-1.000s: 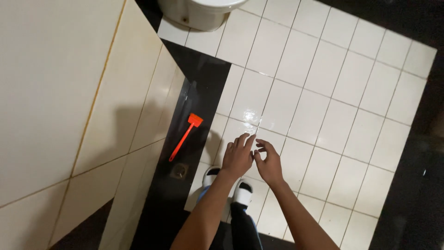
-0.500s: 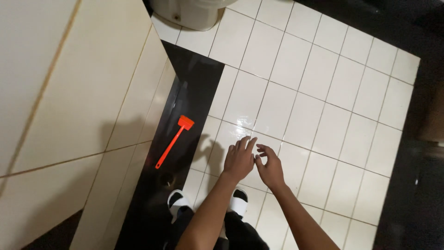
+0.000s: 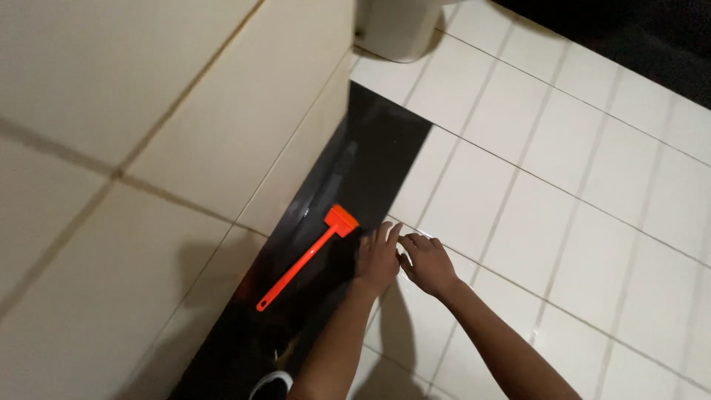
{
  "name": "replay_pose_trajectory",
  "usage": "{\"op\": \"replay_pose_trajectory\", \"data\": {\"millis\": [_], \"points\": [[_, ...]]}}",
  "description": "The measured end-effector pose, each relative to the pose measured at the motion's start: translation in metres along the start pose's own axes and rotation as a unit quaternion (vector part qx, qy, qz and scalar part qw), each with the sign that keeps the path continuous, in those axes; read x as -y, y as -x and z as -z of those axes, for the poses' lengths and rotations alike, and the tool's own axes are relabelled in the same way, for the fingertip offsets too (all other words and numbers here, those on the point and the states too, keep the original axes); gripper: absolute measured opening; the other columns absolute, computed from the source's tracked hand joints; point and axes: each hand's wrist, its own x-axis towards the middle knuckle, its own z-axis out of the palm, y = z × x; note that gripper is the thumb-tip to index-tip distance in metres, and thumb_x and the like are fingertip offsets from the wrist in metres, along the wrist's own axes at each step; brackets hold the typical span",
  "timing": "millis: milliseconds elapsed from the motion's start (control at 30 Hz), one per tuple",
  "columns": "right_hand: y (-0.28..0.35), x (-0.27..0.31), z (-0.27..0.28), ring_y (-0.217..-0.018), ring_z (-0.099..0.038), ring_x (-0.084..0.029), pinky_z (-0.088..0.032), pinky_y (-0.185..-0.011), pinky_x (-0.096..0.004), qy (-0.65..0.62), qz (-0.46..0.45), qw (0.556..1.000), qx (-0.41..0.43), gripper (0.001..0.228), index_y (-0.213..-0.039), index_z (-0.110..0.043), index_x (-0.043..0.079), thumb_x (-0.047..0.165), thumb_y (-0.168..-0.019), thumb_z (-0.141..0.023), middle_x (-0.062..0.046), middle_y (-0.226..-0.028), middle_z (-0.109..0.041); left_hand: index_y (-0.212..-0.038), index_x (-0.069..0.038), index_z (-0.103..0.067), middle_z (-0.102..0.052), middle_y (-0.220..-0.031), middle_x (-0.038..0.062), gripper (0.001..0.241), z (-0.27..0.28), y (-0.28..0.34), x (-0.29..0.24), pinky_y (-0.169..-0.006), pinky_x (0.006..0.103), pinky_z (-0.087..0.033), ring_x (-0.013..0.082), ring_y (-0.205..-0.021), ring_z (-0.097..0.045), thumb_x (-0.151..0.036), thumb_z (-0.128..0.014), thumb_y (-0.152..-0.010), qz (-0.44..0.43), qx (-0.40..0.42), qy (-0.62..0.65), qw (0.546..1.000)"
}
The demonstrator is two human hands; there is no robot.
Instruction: The person pours a cleaning liquid from a bottle into the toilet bowl and rubs it with their hands. They then wash their hands at the sink. Finally, they use a red toilet brush to scrub the inside of the toilet bowl thoroughly.
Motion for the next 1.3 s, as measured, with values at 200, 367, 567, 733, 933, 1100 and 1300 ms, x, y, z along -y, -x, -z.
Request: {"op": "replay_pose_trajectory", "data": {"millis": [200,367,567,733,933,1100,1300], "points": [[-0.032,-0.007,-0.062,-0.123,-0.059,-0.030,-0.044,-0.103,-0.047,0.101,0.113,0.986,0.075,0.055,-0.145,-0.050,0.017,0.023,-0.092,-0.064,-0.012,-0.137,-0.060,-0.149,-0.012,-0.048,-0.052,-0.146,0.015,0.058,-0.054,0.018,0.098,-0.102,0.0518,-0.042,0.0328,-0.126,-0.054,-0.021,-0.059,-0.092,0.095,-0.076,-0.135,0.983],[-0.032,0.013,-0.090,-0.127,-0.055,-0.029,-0.043,-0.105,-0.045,0.135,0.101,0.980,0.109,0.063,-0.148,-0.043,0.016,0.029,-0.090,-0.065,-0.012,-0.140,-0.055,-0.145,-0.015,-0.048,-0.054,-0.145,0.012,0.057,-0.078,0.056,0.167,-0.104,0.0519,-0.041,0.0299,-0.131,-0.054,-0.021,-0.053,-0.088,0.163,-0.205,-0.279,0.924],[-0.013,0.038,-0.097,-0.132,-0.051,-0.028,-0.040,-0.109,-0.045,0.172,0.039,0.964,0.200,0.070,-0.154,-0.031,0.017,0.031,-0.095,-0.063,-0.012,-0.148,-0.046,-0.157,-0.018,-0.040,-0.056,-0.139,0.012,0.054,-0.095,0.054,0.152,-0.100,0.0509,-0.049,0.0302,-0.125,-0.058,-0.018,-0.050,-0.104,0.271,0.001,-0.159,0.949],[-0.002,0.025,-0.104,-0.131,-0.053,-0.028,-0.042,-0.110,-0.044,0.142,0.028,0.966,0.214,0.070,-0.157,-0.030,0.017,0.031,-0.096,-0.062,-0.012,-0.148,-0.049,-0.152,-0.007,-0.041,-0.054,-0.135,0.016,0.072,-0.108,0.035,0.123,-0.088,0.0431,-0.059,0.0335,-0.121,-0.063,-0.011,-0.069,-0.086,0.239,0.038,-0.080,0.967],[0.046,0.026,-0.032,-0.132,-0.052,-0.036,-0.047,-0.105,-0.048,-0.045,-0.149,0.979,0.131,0.087,-0.157,-0.028,0.012,0.043,-0.088,-0.070,-0.019,-0.149,-0.047,-0.150,-0.009,-0.034,-0.048,-0.137,0.018,0.076,0.021,0.031,-0.011,-0.087,0.0488,-0.056,0.0394,-0.110,-0.064,-0.025,-0.077,-0.089,0.320,0.127,0.106,0.933],[0.080,0.022,0.040,-0.142,-0.044,-0.039,-0.041,-0.114,-0.046,-0.123,-0.231,0.952,0.156,0.105,-0.162,-0.018,0.012,0.054,-0.084,-0.075,-0.025,-0.150,-0.045,-0.150,-0.013,-0.041,-0.053,-0.133,0.014,0.066,0.030,-0.002,-0.080,-0.086,0.0463,-0.058,0.0368,-0.110,-0.066,0.000,-0.060,-0.088,0.222,0.104,0.062,0.968],[0.096,0.030,0.176,-0.139,-0.049,-0.036,-0.045,-0.109,-0.044,-0.241,-0.283,0.928,0.031,0.095,-0.157,-0.029,0.007,0.044,-0.082,-0.074,-0.022,-0.151,-0.049,-0.157,-0.019,-0.030,-0.051,-0.133,0.014,0.062,0.163,-0.057,-0.224,-0.083,0.0481,-0.057,0.0377,-0.103,-0.067,-0.012,-0.053,-0.100,0.204,0.104,0.147,0.962]]}}
